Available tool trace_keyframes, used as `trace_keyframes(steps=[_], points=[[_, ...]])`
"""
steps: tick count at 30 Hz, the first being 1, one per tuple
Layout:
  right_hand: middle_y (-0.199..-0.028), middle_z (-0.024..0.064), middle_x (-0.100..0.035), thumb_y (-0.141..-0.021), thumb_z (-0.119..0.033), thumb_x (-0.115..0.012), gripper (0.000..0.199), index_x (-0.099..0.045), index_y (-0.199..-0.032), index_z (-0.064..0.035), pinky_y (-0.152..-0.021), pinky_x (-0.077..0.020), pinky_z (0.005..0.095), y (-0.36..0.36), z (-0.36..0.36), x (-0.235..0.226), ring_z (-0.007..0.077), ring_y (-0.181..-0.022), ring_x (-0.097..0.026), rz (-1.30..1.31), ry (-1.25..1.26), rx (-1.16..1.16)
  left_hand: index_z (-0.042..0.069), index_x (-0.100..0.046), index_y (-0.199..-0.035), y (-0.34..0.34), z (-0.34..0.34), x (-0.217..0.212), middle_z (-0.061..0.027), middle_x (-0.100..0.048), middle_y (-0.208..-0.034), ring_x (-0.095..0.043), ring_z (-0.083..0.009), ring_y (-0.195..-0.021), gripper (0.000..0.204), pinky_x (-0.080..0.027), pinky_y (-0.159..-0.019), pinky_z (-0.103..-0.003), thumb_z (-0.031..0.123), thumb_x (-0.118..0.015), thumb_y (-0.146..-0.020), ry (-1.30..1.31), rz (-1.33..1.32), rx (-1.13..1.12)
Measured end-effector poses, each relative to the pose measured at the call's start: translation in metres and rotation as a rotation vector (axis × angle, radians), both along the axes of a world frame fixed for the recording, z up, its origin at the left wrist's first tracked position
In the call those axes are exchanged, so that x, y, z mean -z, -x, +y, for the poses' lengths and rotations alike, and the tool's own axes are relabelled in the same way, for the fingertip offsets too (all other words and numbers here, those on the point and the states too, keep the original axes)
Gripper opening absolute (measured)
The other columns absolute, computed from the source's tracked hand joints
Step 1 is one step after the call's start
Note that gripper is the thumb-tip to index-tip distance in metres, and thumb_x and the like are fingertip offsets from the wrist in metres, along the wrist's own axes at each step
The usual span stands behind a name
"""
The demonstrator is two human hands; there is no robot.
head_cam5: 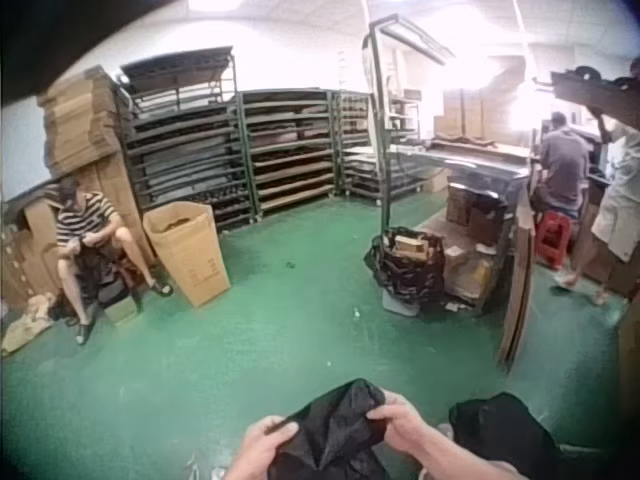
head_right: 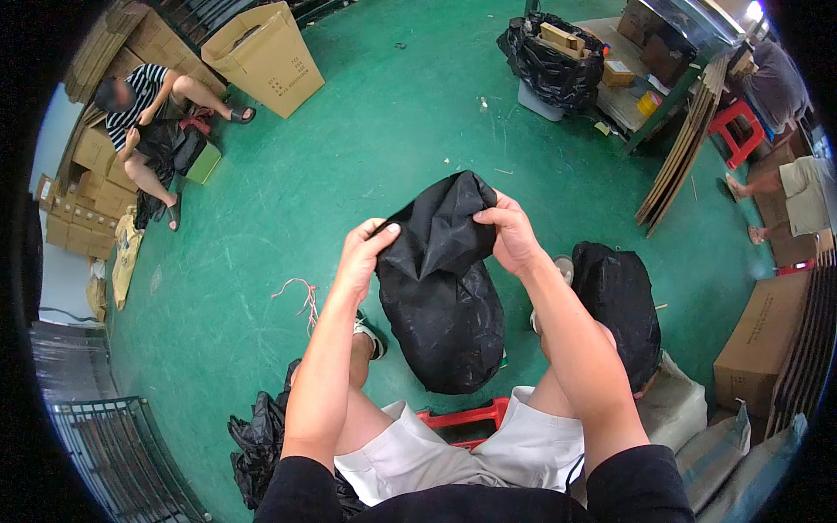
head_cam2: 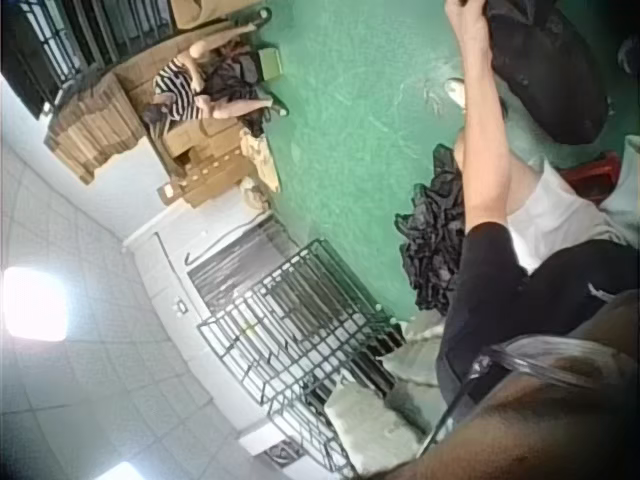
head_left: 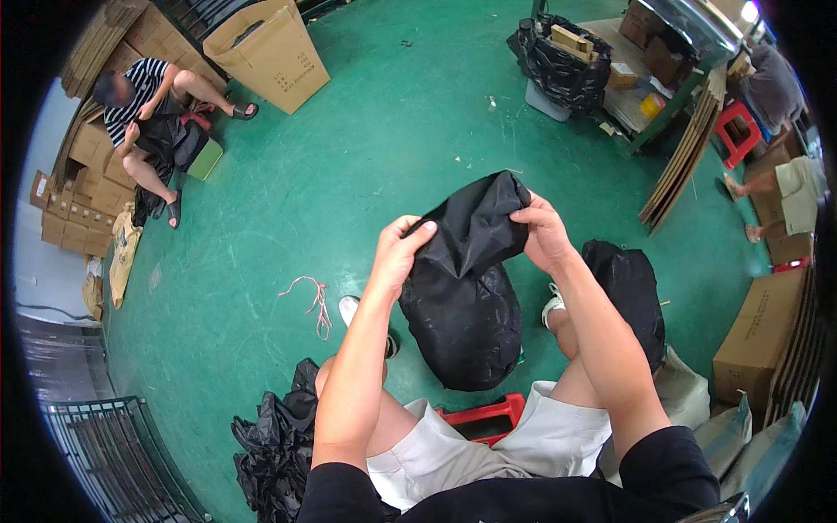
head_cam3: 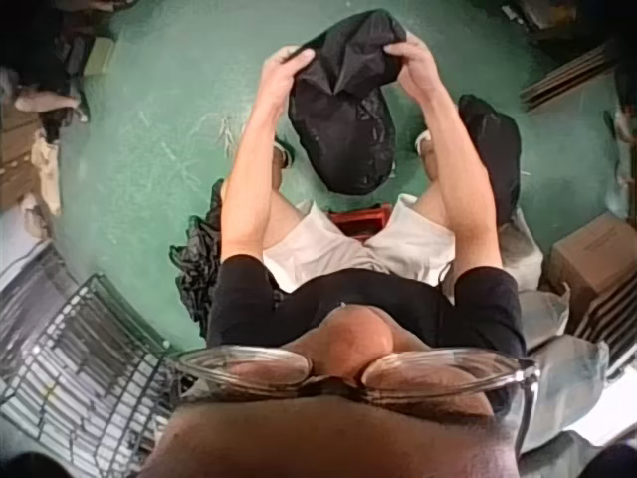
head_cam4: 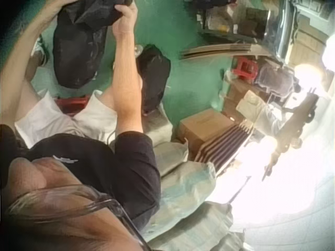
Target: Inspecting and organizing black waterproof covers in a warehouse setting.
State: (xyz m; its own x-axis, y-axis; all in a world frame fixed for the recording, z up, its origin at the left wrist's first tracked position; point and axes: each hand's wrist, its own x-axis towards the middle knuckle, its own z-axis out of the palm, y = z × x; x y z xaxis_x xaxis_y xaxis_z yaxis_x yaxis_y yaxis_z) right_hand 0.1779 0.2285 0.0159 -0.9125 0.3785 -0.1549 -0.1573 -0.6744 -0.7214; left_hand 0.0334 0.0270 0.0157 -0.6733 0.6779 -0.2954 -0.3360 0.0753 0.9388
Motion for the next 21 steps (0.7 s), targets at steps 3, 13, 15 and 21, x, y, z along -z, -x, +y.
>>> trace_keyframes(steps=[3,13,15,21], points=[[-0.106,0.0084,-0.067,-0.072,0.003,-0.054,0.043,-0.058,-0.115,0.0011,-0.093,-0.0482,0.0316,0.0,-0.006,-0.004,0.0175,-0.097,-0.063,-0.001,-0.019,-0.05,-0.002,-0.065,-0.096,-0.001,0.002,0.008,-0.003,-0.067,-0.086,-0.059,-0.0083,-0.076,0.026,-0.047,-0.07,-0.024,0.02,-0.072,-0.085,0.054,0.19,0.067],[-0.106,0.0098,-0.067,-0.072,-0.001,-0.059,0.045,-0.058,-0.118,0.0034,-0.091,-0.0496,0.0314,-0.004,-0.012,-0.006,0.0179,-0.095,-0.064,0.016,0.019,-0.291,-0.003,-0.057,-0.119,-0.016,0.004,-0.006,-0.005,-0.066,-0.103,-0.06,-0.0127,-0.092,0.041,-0.048,-0.085,-0.029,0.026,-0.065,-0.091,0.034,-0.036,0.472],[-0.104,0.0092,-0.067,-0.074,-0.002,-0.06,0.042,-0.058,-0.116,0.0032,-0.09,-0.0495,0.0309,-0.003,-0.01,-0.005,0.0172,-0.095,-0.064,-0.031,0.001,-0.282,-0.003,-0.058,-0.117,-0.019,0.004,-0.018,-0.006,-0.066,-0.104,-0.062,-0.0125,-0.092,0.038,-0.049,-0.086,-0.029,0.028,-0.06,-0.094,-0.007,-0.219,0.341],[-0.105,0.0059,-0.065,-0.082,-0.021,-0.071,0.038,-0.06,-0.112,0.0005,-0.087,-0.0468,0.0255,-0.002,-0.004,0.001,0.0106,-0.093,-0.061,-0.281,-0.236,-0.544,-0.002,-0.061,-0.104,0.004,-0.01,-0.003,-0.0113,-0.068,-0.099,-0.066,-0.0213,-0.088,0.039,-0.054,-0.082,-0.035,0.035,-0.051,-0.098,-0.499,-0.517,0.119]])
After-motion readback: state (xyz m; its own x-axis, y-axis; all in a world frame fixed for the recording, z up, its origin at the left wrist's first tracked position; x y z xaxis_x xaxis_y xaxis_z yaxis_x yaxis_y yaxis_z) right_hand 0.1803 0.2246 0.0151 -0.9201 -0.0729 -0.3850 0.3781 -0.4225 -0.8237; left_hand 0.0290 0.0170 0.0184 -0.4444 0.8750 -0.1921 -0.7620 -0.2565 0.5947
